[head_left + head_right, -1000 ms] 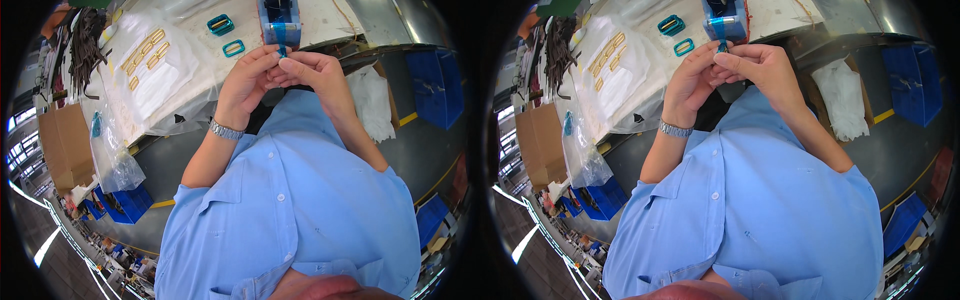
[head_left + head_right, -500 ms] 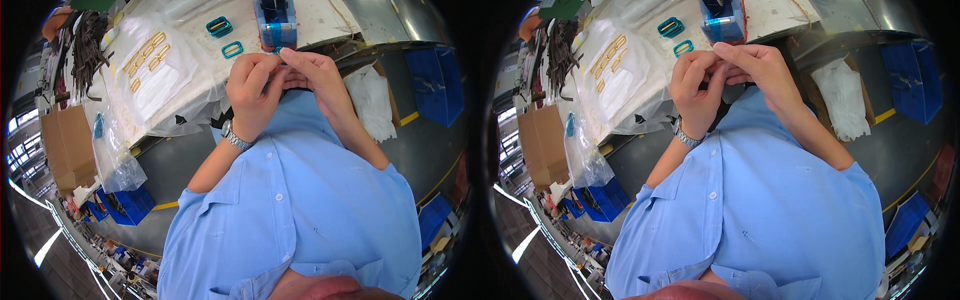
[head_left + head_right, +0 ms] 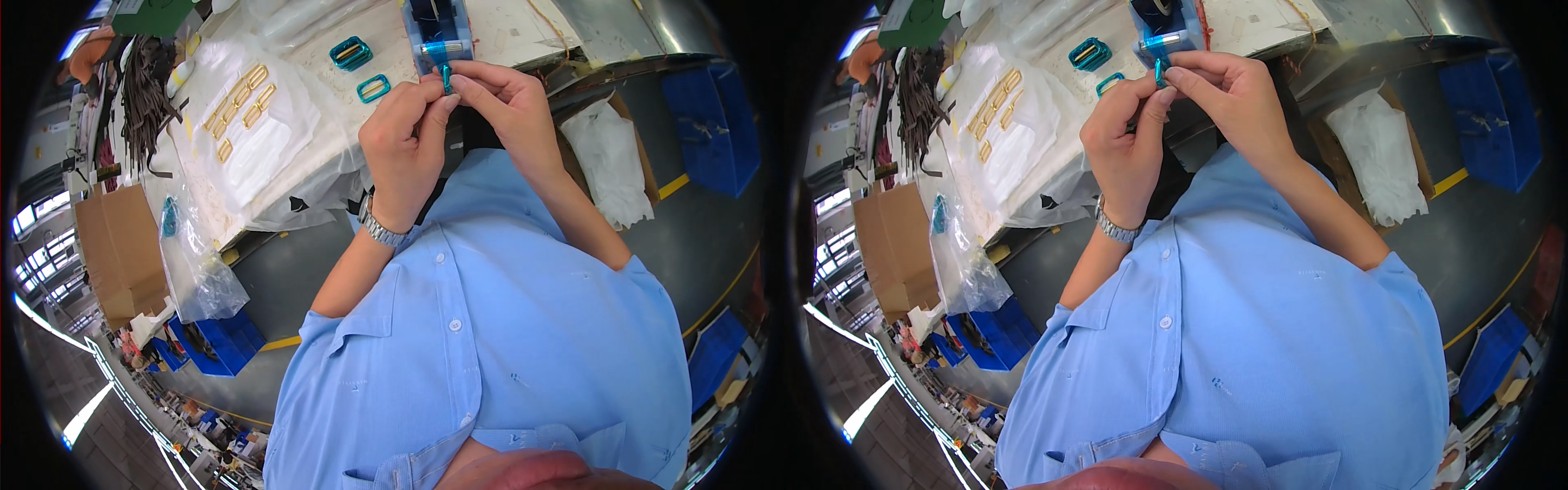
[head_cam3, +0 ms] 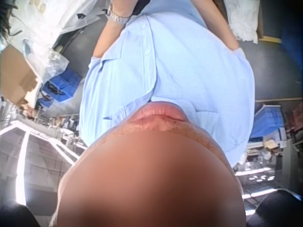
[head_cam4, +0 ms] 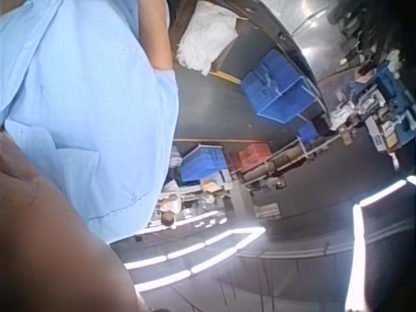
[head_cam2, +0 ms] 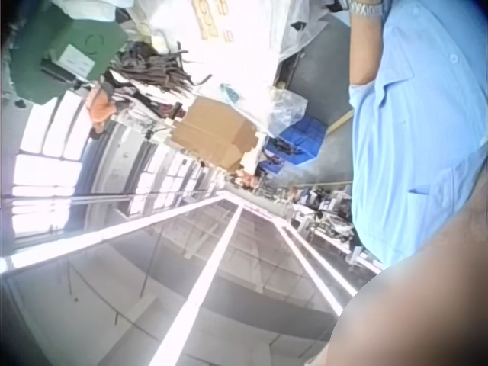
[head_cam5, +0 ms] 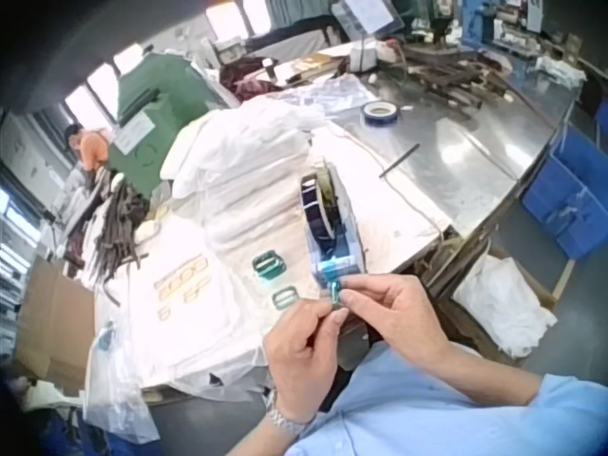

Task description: Applying blue protective tape to metal buckles at a hardware assembly station.

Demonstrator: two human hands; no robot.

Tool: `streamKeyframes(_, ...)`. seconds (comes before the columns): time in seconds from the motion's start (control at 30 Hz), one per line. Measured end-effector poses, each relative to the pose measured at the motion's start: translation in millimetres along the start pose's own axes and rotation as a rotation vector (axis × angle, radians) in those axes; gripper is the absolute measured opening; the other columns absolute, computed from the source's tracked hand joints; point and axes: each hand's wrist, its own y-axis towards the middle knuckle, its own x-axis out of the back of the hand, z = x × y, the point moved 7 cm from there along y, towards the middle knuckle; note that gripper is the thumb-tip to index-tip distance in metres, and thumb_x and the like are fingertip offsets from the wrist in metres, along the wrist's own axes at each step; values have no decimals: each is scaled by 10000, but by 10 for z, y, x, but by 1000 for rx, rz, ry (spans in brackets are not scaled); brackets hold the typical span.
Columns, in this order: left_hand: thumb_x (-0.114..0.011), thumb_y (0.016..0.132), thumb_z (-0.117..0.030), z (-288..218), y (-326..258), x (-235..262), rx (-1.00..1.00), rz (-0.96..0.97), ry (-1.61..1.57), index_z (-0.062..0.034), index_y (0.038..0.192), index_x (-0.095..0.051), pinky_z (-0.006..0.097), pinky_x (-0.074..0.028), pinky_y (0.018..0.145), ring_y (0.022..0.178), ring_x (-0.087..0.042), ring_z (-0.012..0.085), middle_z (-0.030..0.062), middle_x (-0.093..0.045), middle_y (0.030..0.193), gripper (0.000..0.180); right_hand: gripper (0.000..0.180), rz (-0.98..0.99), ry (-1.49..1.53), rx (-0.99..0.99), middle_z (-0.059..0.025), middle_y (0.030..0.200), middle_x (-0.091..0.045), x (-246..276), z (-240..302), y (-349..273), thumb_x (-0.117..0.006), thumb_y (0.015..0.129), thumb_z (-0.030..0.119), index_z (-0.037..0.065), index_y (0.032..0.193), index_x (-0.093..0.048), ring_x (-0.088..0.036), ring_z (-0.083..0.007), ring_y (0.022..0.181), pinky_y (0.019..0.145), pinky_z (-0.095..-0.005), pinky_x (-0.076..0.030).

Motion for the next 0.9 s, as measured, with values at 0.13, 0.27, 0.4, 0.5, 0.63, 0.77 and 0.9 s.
streamKeyframes(0.13,-731,1029,-68,118,-54,-60,212,2,-232,40,1023,-744,228,-521,589,663,-665,99,50,-704,817,109,260,-7,-48,15,-90,1016,-815,27,-49,49,-735,1034,111,-75,1211,-773,-752,-103,938,836,-238,-584)
streamKeyframes(0.27,-705,1058,-94,143,22,-89,354,58,-323,57,1021,-731,233,-545,579,657,-670,101,52,-714,808,158,254,-32,-31,0,-81,994,-814,31,-103,58,-737,1033,115,-74,1199,-779,-745,-96,911,811,-232,-575)
streamKeyframes(0.4,-697,1058,-103,293,-60,-175,502,135,-402,49,991,-731,242,-554,562,631,-678,100,52,-707,752,169,260,-76,-49,-76,-84,972,-814,83,-363,-68,-742,1031,131,-80,1179,-778,-746,-101,876,800,-243,-581)
streamKeyframes(0.5,-690,1061,-103,321,-296,-201,602,192,-413,45,994,-725,243,-552,557,633,-676,99,53,-702,753,166,255,-87,-38,-177,-90,963,-814,133,-524,-214,-737,1025,124,-84,1168,-773,-754,-109,877,802,-252,-583)
streamKeyframes(0.63,-678,1071,-138,224,-392,-92,529,250,-427,18,972,-699,221,-503,538,606,-651,68,31,-691,731,186,249,46,-187,-70,-79,960,-812,27,-170,-299,-720,1022,119,-64,1185,-769,-741,-97,879,786,-251,-574)
streamKeyframes(0.77,-661,1087,-155,328,-410,-23,632,378,-562,3,985,-669,219,-480,541,668,-623,73,10,-634,774,189,237,117,-409,59,-61,929,-815,-70,-52,-249,-718,1007,126,-14,1190,-771,-680,-79,752,675,-296,-535)
streamKeyframes(0.9,-652,1090,-202,401,-406,82,659,526,-444,-22,965,-673,204,-419,541,635,-565,52,-31,-616,755,221,207,248,-627,136,-52,879,-797,-202,86,-254,-711,991,111,-17,1138,-780,-686,-102,714,635,-302,-523)
